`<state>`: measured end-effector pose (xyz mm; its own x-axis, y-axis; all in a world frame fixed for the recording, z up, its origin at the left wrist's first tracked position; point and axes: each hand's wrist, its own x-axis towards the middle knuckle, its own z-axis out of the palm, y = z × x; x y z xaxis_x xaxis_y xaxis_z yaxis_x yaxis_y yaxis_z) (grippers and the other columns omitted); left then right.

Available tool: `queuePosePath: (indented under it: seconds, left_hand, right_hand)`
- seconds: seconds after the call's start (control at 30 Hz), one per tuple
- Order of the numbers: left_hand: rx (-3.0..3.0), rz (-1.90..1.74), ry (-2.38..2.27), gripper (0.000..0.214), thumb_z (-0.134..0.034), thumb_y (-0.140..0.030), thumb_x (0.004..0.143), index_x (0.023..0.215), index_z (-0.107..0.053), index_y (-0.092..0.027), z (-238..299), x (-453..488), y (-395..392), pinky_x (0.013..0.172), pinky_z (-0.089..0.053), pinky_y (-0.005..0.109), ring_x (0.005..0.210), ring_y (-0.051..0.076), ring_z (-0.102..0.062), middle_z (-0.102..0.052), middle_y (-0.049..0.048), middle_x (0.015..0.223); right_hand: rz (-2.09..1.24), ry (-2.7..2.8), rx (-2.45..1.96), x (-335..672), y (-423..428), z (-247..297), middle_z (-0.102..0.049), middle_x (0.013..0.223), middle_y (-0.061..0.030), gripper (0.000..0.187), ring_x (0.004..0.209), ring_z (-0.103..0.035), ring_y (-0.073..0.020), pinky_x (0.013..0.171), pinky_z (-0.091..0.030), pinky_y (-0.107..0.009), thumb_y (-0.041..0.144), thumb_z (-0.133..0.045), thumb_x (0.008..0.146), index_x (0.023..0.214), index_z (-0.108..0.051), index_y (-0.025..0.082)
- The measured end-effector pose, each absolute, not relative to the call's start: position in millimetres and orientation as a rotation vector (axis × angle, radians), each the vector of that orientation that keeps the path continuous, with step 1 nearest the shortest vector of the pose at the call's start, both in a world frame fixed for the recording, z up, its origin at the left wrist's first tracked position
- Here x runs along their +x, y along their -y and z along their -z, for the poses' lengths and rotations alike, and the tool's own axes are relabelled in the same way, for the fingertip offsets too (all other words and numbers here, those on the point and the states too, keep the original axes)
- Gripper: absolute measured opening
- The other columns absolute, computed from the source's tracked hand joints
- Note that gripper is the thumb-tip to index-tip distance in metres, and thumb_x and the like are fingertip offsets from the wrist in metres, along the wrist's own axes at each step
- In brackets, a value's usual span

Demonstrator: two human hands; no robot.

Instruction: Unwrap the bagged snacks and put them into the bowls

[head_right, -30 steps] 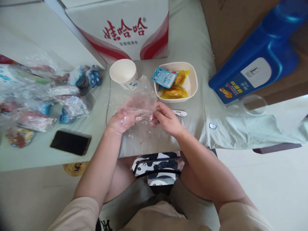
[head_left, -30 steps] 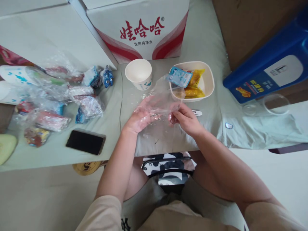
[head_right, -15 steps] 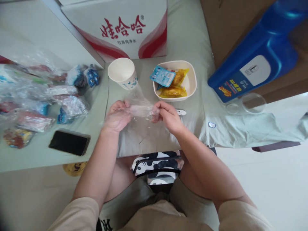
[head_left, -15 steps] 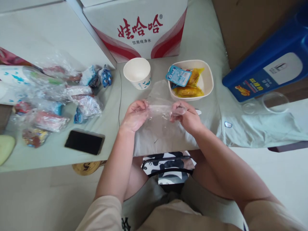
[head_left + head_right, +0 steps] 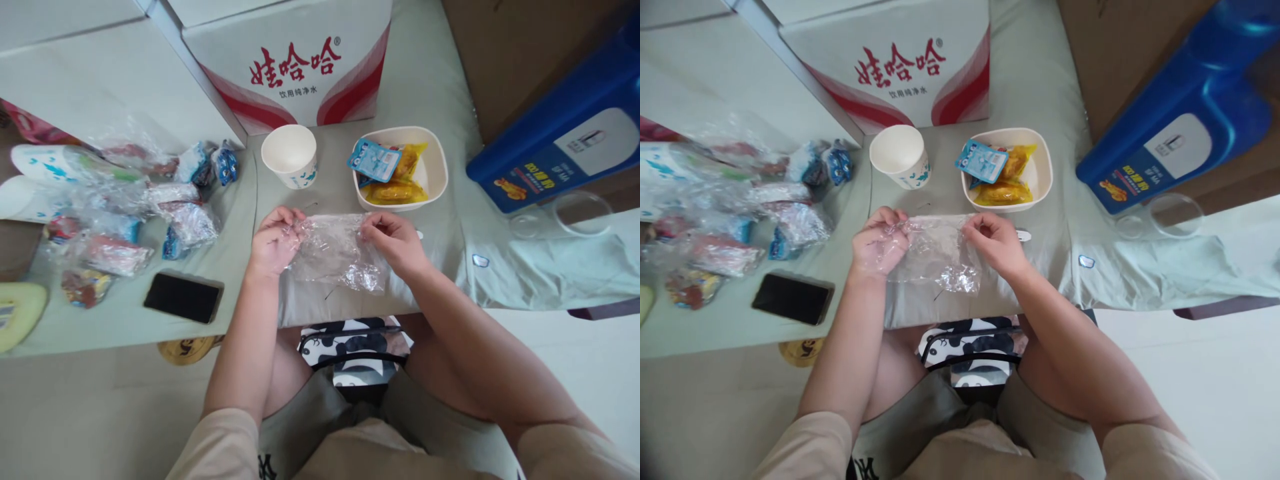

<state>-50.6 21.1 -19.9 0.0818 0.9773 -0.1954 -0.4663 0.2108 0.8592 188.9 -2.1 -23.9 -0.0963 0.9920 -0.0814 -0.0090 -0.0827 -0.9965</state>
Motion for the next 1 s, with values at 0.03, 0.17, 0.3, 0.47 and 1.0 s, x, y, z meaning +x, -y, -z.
queuePosePath:
  seconds: [0.03,0.17,0.3,0.47,1.0]
  left_hand:
    - [0.689,-1.239,-0.926,0.005,-0.065,-0.021,0.07,0.069,-0.059,-0.021,21.1,-50.4,-22.6,0.073,-0.054,0.031,0.075,0.017,-0.067,-0.069,0.0029,0.083]
    - [0.666,-1.261,-0.927,0.031,-0.072,-0.05,0.078,0.093,-0.068,-0.024,25.4,-45.7,-24.7,0.08,-0.058,0.034,0.097,0.024,-0.073,-0.075,0.0046,0.105]
    - [0.809,-0.995,-0.856,0.071,-0.094,-0.042,0.058,0.121,-0.066,-0.026,27.1,-37.1,-18.5,0.086,-0.059,0.035,0.1,0.025,-0.075,-0.076,0.0073,0.119]
    - [0.852,-0.897,-0.952,0.047,-0.094,-0.029,0.06,0.101,-0.073,-0.018,25.3,-33.8,-13.2,0.068,-0.059,0.028,0.069,0.017,-0.072,-0.078,0.0029,0.082]
    - [0.722,-0.819,-1.031,0.044,-0.088,-0.035,0.07,0.103,-0.062,-0.023,22.0,-32.1,-8.5,0.05,-0.053,0.026,0.052,0.014,-0.063,-0.063,-0.0062,0.066]
  right_hand:
    - [-1.33,1.223,-1.211,189.3,2.0,25.9,-0.057,0.07,0.0013,0.022,0.065,-0.051,-0.012,0.063,-0.04,-0.028,0.037,-0.073,0.078,0.074,-0.058,0.021]
    - [-1.239,1.261,-1.171,188.8,4.6,33.3,-0.05,0.075,0.0034,0.018,0.064,-0.045,-0.0107,0.06,-0.038,-0.027,0.027,-0.072,0.077,0.087,-0.056,0.023]
    - [-1.195,1.297,-1.073,184.2,8.7,34.2,-0.053,0.084,0.0025,0.035,0.068,-0.051,-0.0128,0.062,-0.044,-0.028,0.025,-0.07,0.081,0.111,-0.054,0.029]
    - [-1.341,1.188,-1.054,184.3,6.3,34.7,-0.061,0.104,-0.0012,0.068,0.079,-0.062,-0.0156,0.073,-0.055,-0.033,0.032,-0.076,0.078,0.135,-0.037,0.036]
    - [-1.465,1.249,-1.17,184.6,11.0,19.1,-0.049,0.047,0.0087,0.021,0.04,-0.044,-0.0127,0.045,-0.035,-0.027,0.043,-0.059,0.089,0.098,-0.057,0.024]
